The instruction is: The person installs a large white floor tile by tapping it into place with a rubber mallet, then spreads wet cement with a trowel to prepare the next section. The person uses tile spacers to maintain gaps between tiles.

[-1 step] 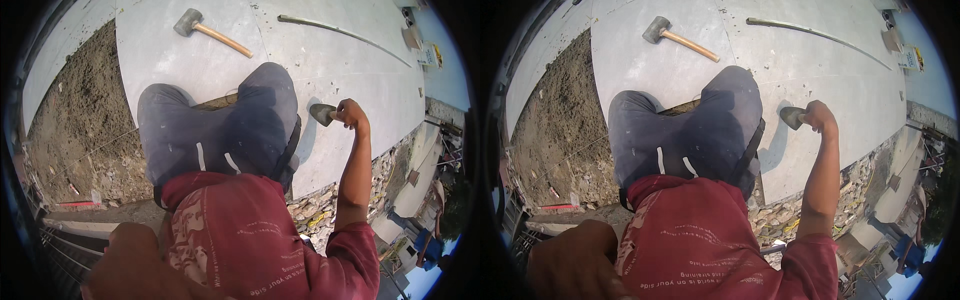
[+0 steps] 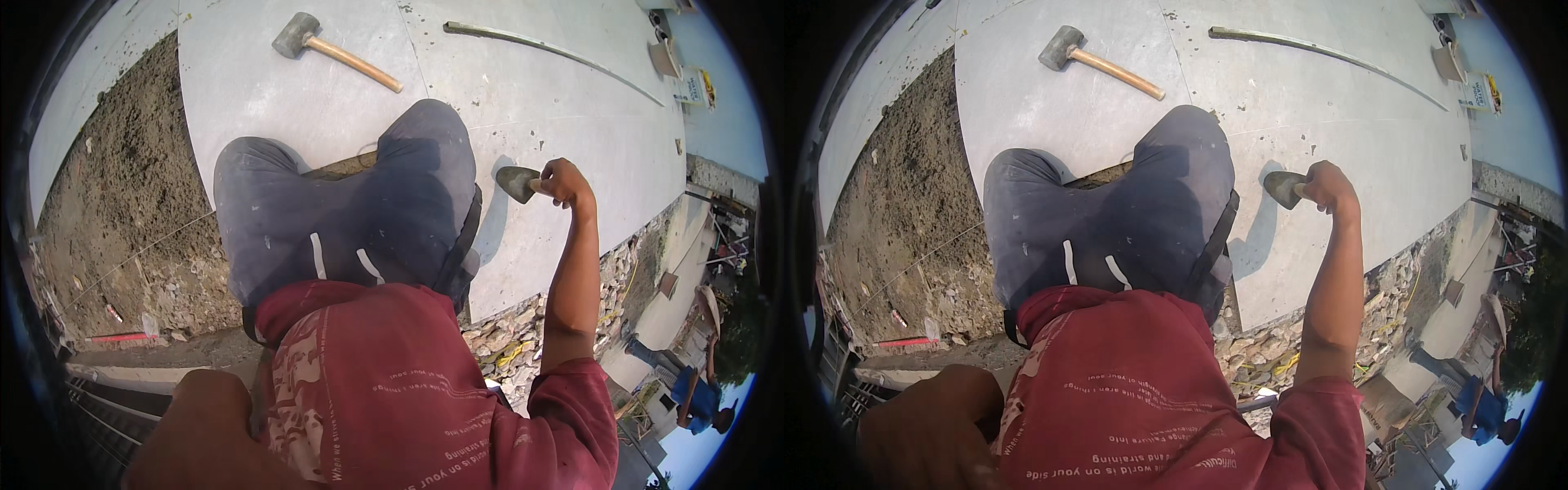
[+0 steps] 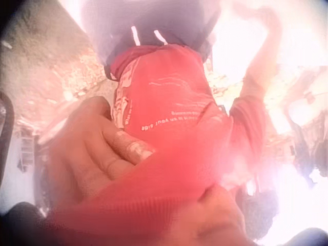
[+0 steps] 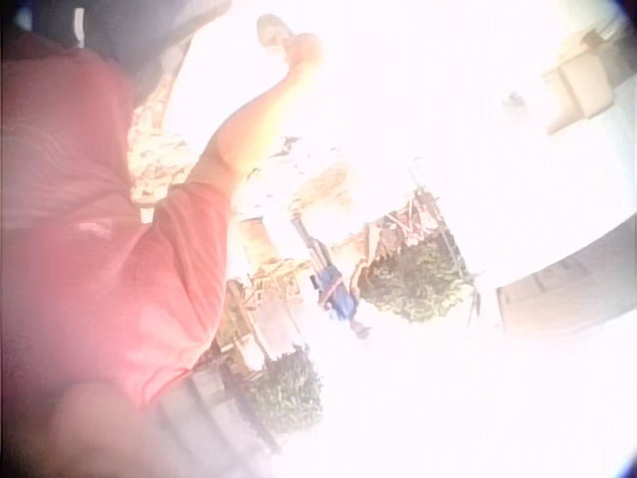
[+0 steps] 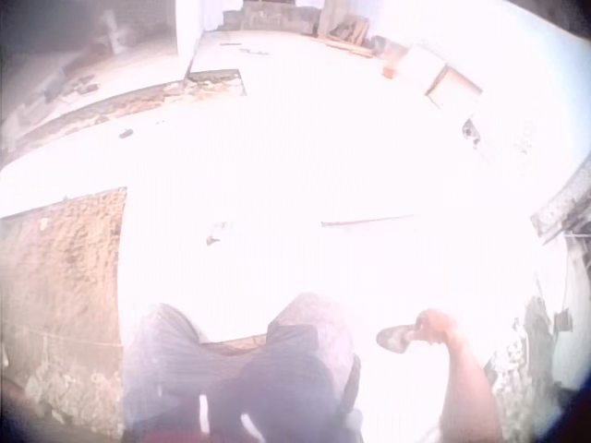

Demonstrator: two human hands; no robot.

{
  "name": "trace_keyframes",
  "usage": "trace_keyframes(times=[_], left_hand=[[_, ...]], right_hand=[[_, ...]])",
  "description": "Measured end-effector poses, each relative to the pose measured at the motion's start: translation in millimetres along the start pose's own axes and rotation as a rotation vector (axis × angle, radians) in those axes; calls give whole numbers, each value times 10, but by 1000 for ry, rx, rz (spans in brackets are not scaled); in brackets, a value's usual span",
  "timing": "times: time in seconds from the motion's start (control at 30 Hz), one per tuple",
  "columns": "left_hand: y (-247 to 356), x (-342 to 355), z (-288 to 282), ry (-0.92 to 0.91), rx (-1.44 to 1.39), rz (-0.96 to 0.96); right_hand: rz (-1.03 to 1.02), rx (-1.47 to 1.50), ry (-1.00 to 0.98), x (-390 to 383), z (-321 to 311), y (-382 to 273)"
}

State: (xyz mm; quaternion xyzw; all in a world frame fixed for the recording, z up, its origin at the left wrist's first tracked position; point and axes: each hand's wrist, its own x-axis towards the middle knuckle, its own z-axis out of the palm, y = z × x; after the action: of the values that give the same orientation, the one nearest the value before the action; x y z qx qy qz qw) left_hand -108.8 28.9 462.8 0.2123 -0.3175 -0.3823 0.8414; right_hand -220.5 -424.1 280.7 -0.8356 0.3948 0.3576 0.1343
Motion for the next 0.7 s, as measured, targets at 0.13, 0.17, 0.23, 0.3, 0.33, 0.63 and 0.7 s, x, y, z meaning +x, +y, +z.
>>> trace_keyframes(times=[0.13,0.17,0.23,0.3,0.33,0.63,0.7], left_hand=[[6,5,-37,15,4,99],[0,-8,-34,26,0,127],[-2,-42,2,54,0,190],[-30,-72,76,110,11,259],[-41,-74,95,125,11,288],[-150,111,194,130,-62,434],[-209,143,250,139,-90,470]], right_hand=[[-4,78,-13,55,-48,97],[1,96,-26,69,-42,101],[-38,122,-6,51,-21,121],[-97,167,26,5,5,147],[-120,155,36,-12,16,160],[-101,208,21,-18,72,280],[-65,185,54,-6,95,295]])
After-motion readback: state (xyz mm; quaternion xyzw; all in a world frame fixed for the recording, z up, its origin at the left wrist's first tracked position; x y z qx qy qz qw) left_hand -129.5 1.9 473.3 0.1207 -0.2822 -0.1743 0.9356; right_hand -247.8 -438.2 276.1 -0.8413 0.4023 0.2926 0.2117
